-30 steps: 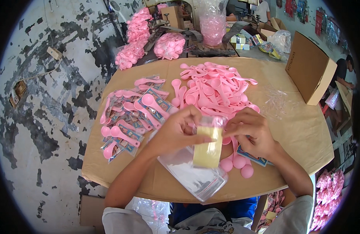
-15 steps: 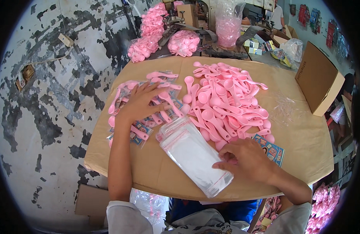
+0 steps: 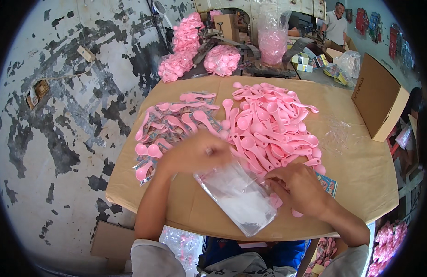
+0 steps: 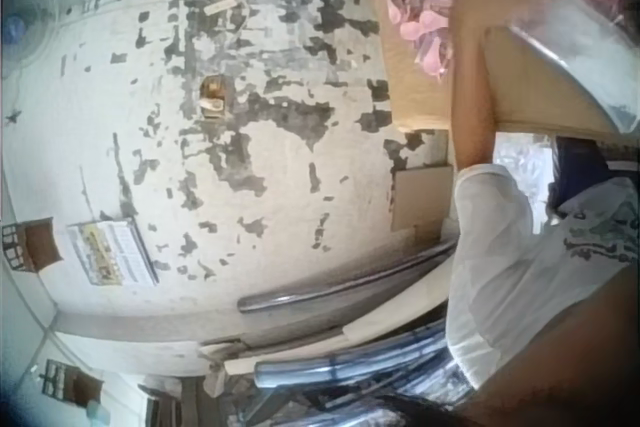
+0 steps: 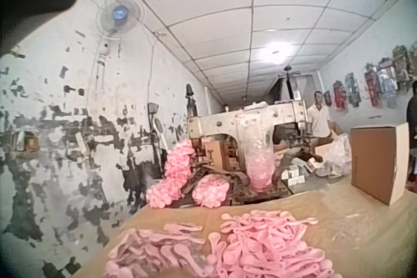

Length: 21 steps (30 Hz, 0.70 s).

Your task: The person places a pink plastic spoon and a printed card into a clear plastic sleeve and seals it by peeling an adhesive strip. They repeat this for the items and then place the individual packets into a larger clear plastic bag.

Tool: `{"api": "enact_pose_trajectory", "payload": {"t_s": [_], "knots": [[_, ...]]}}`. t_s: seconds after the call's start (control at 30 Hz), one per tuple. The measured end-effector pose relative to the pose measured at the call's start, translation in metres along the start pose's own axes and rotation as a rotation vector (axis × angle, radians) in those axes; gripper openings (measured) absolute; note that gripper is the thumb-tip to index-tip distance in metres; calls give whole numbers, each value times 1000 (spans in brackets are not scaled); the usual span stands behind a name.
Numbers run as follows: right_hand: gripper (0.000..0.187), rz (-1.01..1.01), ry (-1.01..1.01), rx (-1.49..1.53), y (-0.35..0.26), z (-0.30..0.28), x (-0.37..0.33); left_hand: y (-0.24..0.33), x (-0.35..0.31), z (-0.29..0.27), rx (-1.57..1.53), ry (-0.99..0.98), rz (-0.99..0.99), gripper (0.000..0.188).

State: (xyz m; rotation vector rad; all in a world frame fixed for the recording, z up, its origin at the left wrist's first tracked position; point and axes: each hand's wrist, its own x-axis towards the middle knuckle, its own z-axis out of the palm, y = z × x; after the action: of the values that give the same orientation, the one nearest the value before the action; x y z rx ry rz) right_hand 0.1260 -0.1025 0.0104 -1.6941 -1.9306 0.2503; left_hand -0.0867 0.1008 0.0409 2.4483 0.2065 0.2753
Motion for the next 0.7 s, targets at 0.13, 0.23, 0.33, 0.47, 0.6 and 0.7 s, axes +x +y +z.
{"api": "enact_pose_trajectory", "payload": {"t_s": [0.13, 0.23, 0.33, 0.47, 0.6, 0.7], "knots": [[12, -113, 171, -18, -1, -1, 6, 24, 3, 33, -230, -370, -47, 14], [13, -168, 296, -66, -2, -4, 7, 31, 10, 39, -383, -424, -233, 24], [16, -275, 390, -126, 1, -9, 7, 42, 14, 44, -625, -359, -385, 35], [20, -410, 366, -196, -4, -19, 3, 39, 21, 68, -839, -31, -239, 43], [26, -359, 103, -81, 11, -58, 6, 22, 25, 79, -1136, 240, -170, 39], [30, -60, -65, -188, 35, -85, -15, 23, 27, 79, -1159, 374, -154, 35]]}}
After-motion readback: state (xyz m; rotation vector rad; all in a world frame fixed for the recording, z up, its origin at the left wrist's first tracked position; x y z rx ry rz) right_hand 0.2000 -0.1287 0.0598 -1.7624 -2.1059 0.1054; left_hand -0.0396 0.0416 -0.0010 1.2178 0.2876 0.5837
